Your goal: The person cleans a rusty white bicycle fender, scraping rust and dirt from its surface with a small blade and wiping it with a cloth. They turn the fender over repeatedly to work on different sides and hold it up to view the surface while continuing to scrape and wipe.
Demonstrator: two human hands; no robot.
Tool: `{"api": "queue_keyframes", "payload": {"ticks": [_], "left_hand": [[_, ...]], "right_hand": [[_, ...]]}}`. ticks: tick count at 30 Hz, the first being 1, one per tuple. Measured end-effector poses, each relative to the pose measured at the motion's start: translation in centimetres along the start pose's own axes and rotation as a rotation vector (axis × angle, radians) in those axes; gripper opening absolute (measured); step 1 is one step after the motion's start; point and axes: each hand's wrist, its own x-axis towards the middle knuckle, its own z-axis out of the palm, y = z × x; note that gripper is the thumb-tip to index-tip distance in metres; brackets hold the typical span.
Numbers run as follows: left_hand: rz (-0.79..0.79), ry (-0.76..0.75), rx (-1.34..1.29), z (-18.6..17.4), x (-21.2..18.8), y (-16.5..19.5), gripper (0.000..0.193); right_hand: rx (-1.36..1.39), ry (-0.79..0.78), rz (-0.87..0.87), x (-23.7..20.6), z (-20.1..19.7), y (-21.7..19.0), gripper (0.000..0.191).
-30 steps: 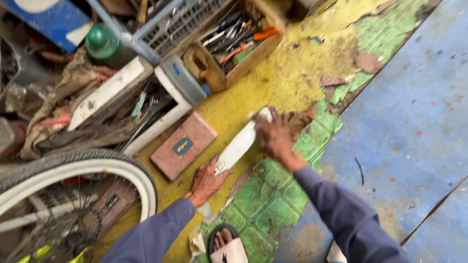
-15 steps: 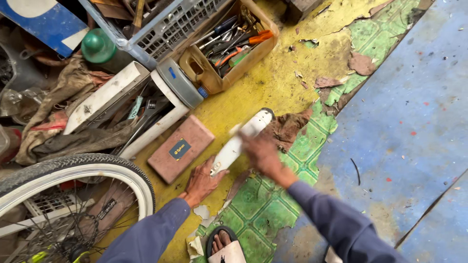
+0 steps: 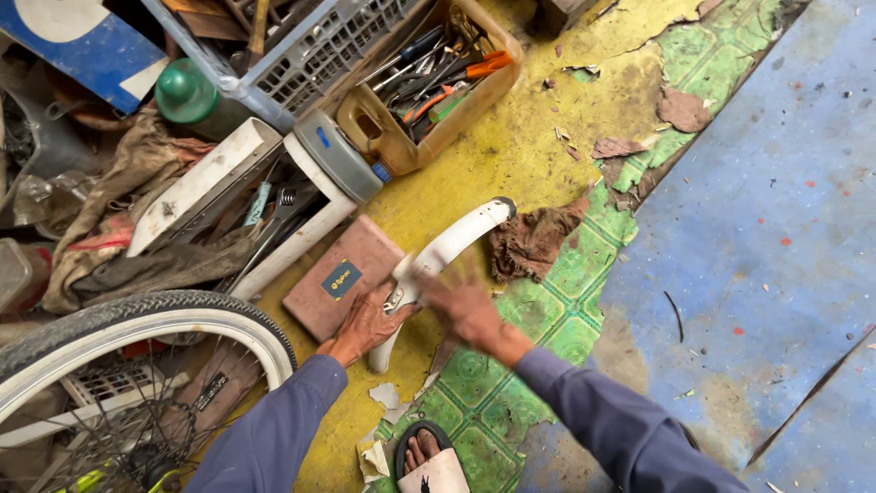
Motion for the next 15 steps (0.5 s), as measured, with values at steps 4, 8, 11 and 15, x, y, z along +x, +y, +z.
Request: {"api": "queue_keyframes", "payload": {"ticks": [4, 8, 11, 15], "left_hand": [[-0.028, -0.029, 0.069, -0.1, 0.4, 0.3, 0.048], [-0.14, -0.104, -0.099, -0.6, 0.6, 2.2, 0.052], [-0.123, -0.108, -0.157, -1.1, 0.7, 3.1, 0.052], [-0.089, -0.107, -0.114, -1.5, 0.5, 2.9, 0.051]], "right_hand": [[-0.075, 0.058, -0.07, 0.1, -0.5, 0.9, 0.061], [-0.036, 0.287, 0.307, 1.5, -3.0, 4.8, 0.047], [-0.027, 0.142, 0.393, 1.3, -2.5, 3.6, 0.054], [0.015, 0.23, -0.109, 0.3, -1.4, 0.8, 0.053]]}}
